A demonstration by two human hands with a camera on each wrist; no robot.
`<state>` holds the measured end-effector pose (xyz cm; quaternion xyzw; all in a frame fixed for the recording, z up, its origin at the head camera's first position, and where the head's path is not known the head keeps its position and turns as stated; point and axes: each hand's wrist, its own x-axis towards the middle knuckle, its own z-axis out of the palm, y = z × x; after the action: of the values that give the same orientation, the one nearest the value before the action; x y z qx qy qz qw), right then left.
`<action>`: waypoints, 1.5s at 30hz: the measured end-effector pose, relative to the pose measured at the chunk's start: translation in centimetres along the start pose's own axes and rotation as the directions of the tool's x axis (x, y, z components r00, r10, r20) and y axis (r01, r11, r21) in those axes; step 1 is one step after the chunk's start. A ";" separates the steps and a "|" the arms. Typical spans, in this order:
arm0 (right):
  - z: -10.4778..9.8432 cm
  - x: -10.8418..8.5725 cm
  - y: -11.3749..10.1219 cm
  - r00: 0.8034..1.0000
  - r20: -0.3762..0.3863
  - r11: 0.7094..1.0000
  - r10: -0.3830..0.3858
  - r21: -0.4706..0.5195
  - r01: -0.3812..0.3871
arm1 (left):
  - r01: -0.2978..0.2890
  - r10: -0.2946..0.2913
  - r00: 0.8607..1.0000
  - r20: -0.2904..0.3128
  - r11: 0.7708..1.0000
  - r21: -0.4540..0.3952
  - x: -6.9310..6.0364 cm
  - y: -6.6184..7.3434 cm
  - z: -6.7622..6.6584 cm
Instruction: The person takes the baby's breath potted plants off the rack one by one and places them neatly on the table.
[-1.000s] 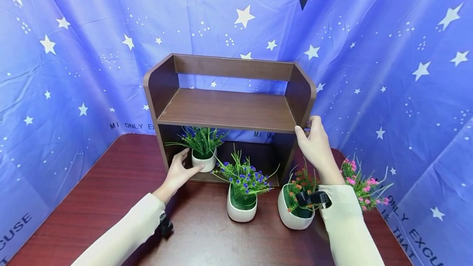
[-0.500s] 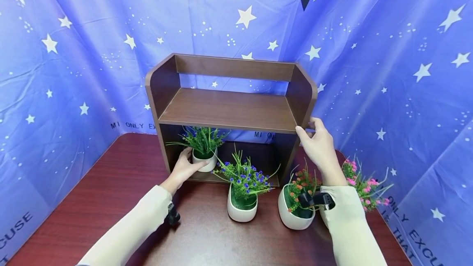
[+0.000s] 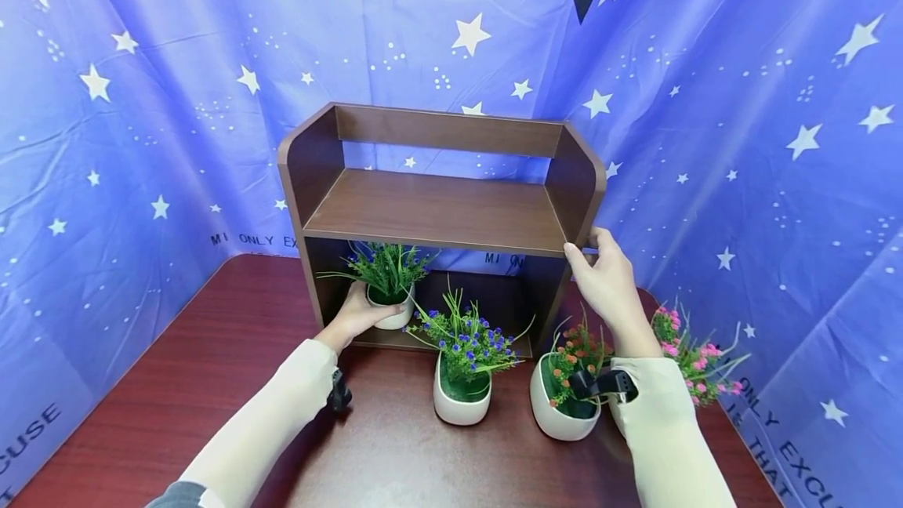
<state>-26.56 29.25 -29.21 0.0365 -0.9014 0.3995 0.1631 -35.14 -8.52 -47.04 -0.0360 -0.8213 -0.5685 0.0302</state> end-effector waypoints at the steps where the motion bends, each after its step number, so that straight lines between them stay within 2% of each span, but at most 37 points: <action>1: 0.0 0.0 0.0 1.000 0.003 1.000 0.000 0.003 0.000 | 0.016 -0.016 1.000 0.004 1.000 0.001 0.1 0.0 0.0; 8: 0.1 -0.1 0.0 1.000 0.007 1.000 -0.005 0.030 0.005 | 0.061 -0.060 0.997 0.052 0.998 -0.026 0.3 0.1 0.2; 15: 0.1 -0.1 0.2 0.997 0.028 0.997 -0.071 0.030 0.070 | 0.082 -0.082 0.996 0.037 0.997 -0.002 0.5 0.3 0.3; 23: 0.0 0.0 0.1 0.996 0.006 0.996 -0.092 -0.014 0.092 | 0.055 -0.055 0.998 0.001 0.998 -0.023 0.4 0.7 0.4; 31: 0.1 -0.1 0.2 0.997 0.033 0.998 -0.063 0.013 0.062 | 0.053 -0.053 0.998 -0.015 0.999 -0.005 0.4 0.1 0.4; 37: 0.0 0.1 0.1 0.997 0.035 0.997 -0.068 0.023 0.068 | 0.013 -0.014 1.000 -0.025 0.999 -0.029 0.0 0.1 0.4; 45: 0.1 0.0 0.2 0.997 0.032 0.998 -0.069 0.012 0.069 | -0.008 0.009 0.999 -0.045 0.999 0.034 -0.6 0.0 0.2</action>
<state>-26.62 29.36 -29.39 0.0750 -0.9000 0.3978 0.1618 -34.56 -8.38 -47.12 -0.0261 -0.8298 -0.5551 0.0519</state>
